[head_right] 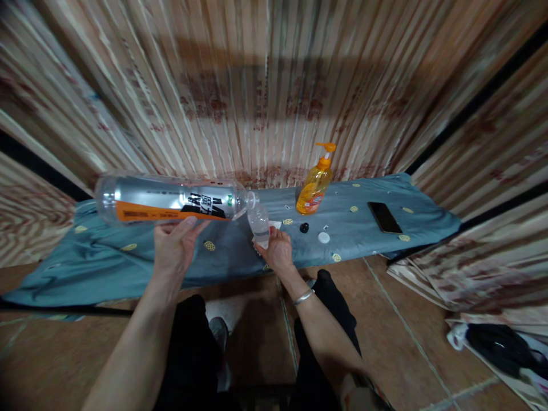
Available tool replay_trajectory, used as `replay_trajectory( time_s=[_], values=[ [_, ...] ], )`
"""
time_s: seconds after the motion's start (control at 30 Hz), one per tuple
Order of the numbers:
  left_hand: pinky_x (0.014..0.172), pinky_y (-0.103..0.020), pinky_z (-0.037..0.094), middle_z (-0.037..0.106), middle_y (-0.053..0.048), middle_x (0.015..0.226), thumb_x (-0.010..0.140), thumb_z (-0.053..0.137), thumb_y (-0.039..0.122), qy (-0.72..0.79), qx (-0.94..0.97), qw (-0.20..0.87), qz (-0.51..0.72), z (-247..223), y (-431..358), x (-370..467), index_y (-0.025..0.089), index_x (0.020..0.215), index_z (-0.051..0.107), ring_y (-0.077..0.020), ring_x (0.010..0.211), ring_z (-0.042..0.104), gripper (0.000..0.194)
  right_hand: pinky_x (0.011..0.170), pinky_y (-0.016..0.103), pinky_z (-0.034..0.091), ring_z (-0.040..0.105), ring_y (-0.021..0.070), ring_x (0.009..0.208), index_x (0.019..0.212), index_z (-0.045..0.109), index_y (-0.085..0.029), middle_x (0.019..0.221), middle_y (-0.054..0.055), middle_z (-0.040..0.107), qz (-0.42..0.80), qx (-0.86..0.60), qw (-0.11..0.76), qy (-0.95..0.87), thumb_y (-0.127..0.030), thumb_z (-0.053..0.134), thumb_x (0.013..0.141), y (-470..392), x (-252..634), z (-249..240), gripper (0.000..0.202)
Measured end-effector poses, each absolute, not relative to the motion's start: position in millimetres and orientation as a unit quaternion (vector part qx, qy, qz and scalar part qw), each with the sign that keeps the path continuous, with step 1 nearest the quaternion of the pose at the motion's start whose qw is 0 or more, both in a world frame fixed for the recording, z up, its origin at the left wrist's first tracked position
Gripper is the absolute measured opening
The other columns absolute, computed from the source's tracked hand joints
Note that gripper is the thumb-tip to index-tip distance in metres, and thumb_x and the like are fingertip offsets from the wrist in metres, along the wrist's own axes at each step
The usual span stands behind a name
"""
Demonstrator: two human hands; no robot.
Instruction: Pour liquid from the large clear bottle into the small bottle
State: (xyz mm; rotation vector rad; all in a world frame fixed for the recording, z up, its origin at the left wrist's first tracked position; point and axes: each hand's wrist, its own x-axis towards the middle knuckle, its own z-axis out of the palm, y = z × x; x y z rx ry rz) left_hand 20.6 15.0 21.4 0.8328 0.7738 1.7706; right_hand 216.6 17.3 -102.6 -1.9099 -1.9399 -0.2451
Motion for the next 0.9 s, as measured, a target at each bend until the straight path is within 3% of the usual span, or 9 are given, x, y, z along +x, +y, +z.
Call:
replay_trajectory(
  time_s=[0.9],
  values=[
    [0.083,-0.045,0.053,0.067,0.002,0.068,0.055,0.079,0.017,0.302,0.358,0.501,0.728,20.7,16.8,21.3,0.018,0.068,0.06,-0.0159,0.07,0.067,0.023,0.077,0.035,0.04,0.056,0.0267,0.087,0.116,0.05,-0.002,0.09,0.017,0.064,-0.082,-0.686,0.201,-0.694,-0.061,0.051,0.079,17.4,216.3,-100.9,0.07]
  ],
)
